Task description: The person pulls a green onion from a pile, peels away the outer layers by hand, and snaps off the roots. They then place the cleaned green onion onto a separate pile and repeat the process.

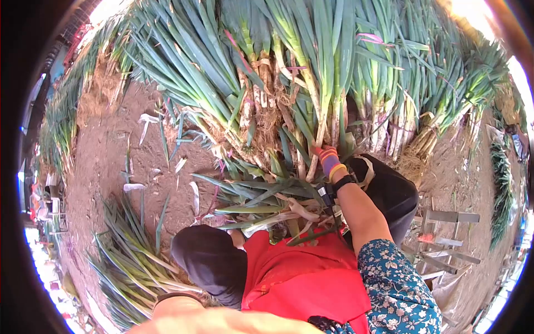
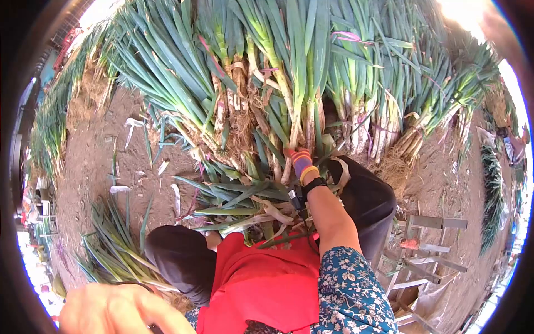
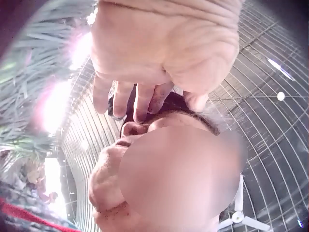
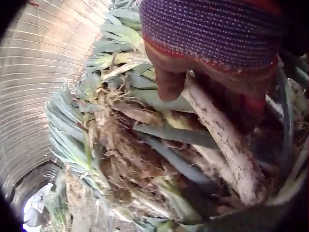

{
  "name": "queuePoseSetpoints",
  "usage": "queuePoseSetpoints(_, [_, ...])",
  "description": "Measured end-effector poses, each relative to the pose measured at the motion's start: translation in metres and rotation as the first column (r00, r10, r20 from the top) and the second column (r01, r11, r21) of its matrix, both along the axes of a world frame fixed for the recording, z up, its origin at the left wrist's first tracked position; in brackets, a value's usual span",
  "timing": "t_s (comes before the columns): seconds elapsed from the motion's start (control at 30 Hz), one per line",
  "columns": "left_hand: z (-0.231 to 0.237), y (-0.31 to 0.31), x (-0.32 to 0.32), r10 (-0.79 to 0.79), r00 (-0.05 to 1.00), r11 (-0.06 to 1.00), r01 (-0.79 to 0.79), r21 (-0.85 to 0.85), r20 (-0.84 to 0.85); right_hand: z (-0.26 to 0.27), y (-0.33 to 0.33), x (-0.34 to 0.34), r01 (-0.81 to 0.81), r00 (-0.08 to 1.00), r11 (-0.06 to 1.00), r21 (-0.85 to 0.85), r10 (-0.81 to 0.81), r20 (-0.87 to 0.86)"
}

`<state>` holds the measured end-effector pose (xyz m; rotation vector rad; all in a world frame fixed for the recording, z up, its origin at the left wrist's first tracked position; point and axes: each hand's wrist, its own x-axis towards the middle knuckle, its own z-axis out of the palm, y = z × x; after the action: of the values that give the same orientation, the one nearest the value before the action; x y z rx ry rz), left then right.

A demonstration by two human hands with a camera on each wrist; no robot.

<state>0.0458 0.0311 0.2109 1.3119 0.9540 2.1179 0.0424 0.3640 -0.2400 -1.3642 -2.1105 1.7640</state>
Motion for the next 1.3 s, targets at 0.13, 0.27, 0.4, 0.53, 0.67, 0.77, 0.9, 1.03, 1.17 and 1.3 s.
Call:
queuePoseSetpoints(0.13, [0.011, 0.013, 0.006, 0.013, 1.000, 0.999, -0.013, 0.031, -0.002, 0.076, -0.026, -0.011, 0.081, 0.877, 0.704, -0.706, -0.387, -0.285])
queuePoseSetpoints(0.27, [0.025, 0.018, 0.021, 0.006, 0.999, 0.998, -0.004, 0.067, -0.034, 0.168, -0.048, 0.004, 0.059, 0.820, 0.757, -0.651, -0.408, -0.400])
queuePoseSetpoints(0.4, [0.044, 0.008, 0.042, 0.024, 0.996, 0.994, -0.015, 0.106, -0.090, 0.196, -0.104, 0.041, -0.052, 0.815, 0.762, -0.645, -0.341, -0.468])
queuePoseSetpoints(0.53, [0.055, -0.005, 0.052, 0.143, 0.988, 0.981, -0.133, 0.139, -0.062, 0.196, -0.157, 0.085, -0.110, 0.855, 0.983, -0.148, 0.017, -0.518])
queuePoseSetpoints(0.67, [-0.021, -0.008, 0.016, 0.505, 0.856, 0.833, -0.448, -0.325, 0.114, 0.214, -0.173, 0.108, -0.017, 0.818, 0.783, 0.622, 0.369, -0.442])
queuePoseSetpoints(0.77, [-0.105, -0.009, -0.017, 0.627, 0.701, 0.722, -0.358, -0.592, 0.340, 0.228, -0.175, 0.112, 0.054, 0.795, 0.574, 0.817, 0.471, -0.383])
queuePoseSetpoints(0.9, [-0.117, -0.027, -0.027, 0.491, 0.657, 0.854, -0.231, -0.467, 0.572, 0.247, -0.180, 0.121, 0.005, 0.748, 0.356, 0.935, 0.619, -0.240])
queuePoseSetpoints(1.03, [-0.117, -0.045, -0.019, 0.458, 0.697, 0.880, -0.269, -0.391, 0.552, 0.271, -0.191, 0.103, -0.190, 0.718, 0.417, 0.889, 0.677, -0.164])
queuePoseSetpoints(1.17, [-0.117, -0.056, -0.007, 0.427, 0.733, 0.899, -0.279, -0.338, 0.530, 0.272, -0.215, 0.047, -0.556, 0.561, 0.818, -0.149, 0.237, -0.793])
queuePoseSetpoints(1.3, [-0.113, -0.060, 0.001, 0.517, 0.714, 0.844, -0.333, -0.420, 0.472, 0.299, -0.226, 0.039, -0.445, 0.677, 0.893, -0.061, 0.291, -0.676])
